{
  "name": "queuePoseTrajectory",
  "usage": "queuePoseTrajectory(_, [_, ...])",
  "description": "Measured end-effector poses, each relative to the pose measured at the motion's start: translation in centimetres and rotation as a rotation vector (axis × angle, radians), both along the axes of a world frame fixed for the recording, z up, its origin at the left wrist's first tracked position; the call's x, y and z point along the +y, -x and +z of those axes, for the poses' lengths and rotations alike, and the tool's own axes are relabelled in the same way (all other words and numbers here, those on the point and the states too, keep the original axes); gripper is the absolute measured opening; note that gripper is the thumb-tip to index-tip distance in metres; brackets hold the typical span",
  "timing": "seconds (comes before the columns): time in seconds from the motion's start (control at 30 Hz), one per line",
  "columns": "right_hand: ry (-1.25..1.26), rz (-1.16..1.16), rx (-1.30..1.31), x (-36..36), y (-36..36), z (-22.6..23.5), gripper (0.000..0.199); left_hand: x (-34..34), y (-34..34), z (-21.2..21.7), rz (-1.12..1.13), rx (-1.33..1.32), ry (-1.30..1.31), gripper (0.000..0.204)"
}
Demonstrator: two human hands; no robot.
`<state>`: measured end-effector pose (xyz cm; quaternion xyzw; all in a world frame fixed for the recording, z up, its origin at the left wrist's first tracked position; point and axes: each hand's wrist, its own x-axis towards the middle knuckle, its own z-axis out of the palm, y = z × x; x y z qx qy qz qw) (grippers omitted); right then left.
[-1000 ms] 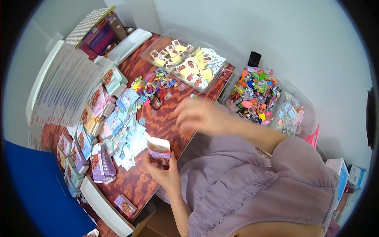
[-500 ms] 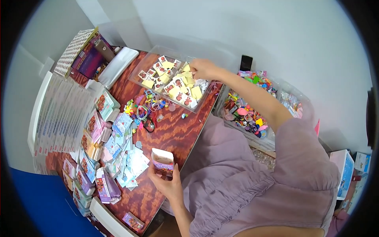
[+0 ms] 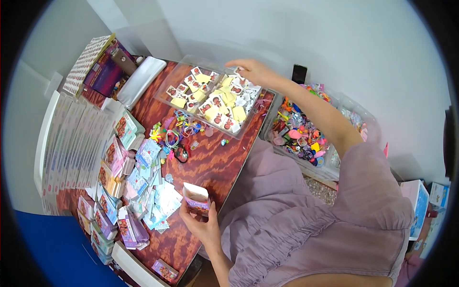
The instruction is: Unpacking smaller boxes and sorting the individual packets inside on a table.
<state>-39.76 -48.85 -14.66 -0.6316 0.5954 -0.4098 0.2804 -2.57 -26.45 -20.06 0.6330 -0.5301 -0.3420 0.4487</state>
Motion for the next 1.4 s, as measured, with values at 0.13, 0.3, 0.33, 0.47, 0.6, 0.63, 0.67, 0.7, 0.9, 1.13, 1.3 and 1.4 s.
queuePoseTrajectory(0.13, [-0.244,0.165,0.270,0.0,1.9,-0.1,0.027,0.1,-0.2,-0.2,0.008,0.022,-0.014,0.072])
queuePoseTrajectory(0.3, [-0.221,0.158,0.593,1.3,-0.6,0.0,0.023,0.3,-0.1,0.1,0.020,0.065,-0.028,0.071])
queuePoseTrajectory(0.33, [-0.221,0.159,0.593,1.4,-1.2,-0.1,0.023,0.3,-0.2,0.0,0.022,0.065,-0.028,0.071])
queuePoseTrajectory(0.47, [-0.255,0.163,0.539,0.3,-0.2,-2.7,0.024,0.2,-0.5,-0.6,-0.018,-0.028,0.072,0.066])
queuePoseTrajectory(0.6, [-0.305,0.104,0.182,0.0,1.1,-1.5,0.019,0.4,-0.6,0.1,0.008,0.093,-0.034,0.070])
queuePoseTrajectory(0.63, [-0.306,0.105,0.184,-0.2,1.6,-1.6,0.019,0.4,-0.6,0.1,0.009,0.095,-0.035,0.070])
queuePoseTrajectory(0.67, [-0.285,0.142,0.128,-0.6,2.3,-1.7,0.019,0.4,-0.6,0.1,0.013,0.104,-0.045,0.070])
queuePoseTrajectory(0.7, [-0.265,0.178,0.073,-0.6,2.6,-1.6,0.018,0.3,-0.7,0.0,0.016,0.114,-0.056,0.069])
queuePoseTrajectory(0.9, [-0.325,0.125,0.017,0.1,3.0,-0.9,0.014,0.2,-0.6,0.1,0.010,0.083,-0.058,0.070])
queuePoseTrajectory(1.13, [-0.419,0.152,-0.154,1.6,-0.8,1.3,0.012,0.3,-0.2,0.1,0.031,-0.077,0.056,0.070])
queuePoseTrajectory(1.3, [-0.405,0.516,-0.160,7.6,-11.3,5.1,0.012,-0.5,1.2,0.9,0.056,-0.122,0.080,0.064])
queuePoseTrajectory(1.4, [-0.005,0.680,0.002,10.9,-16.6,3.7,0.014,-0.7,1.4,1.4,0.067,-0.312,0.194,0.067])
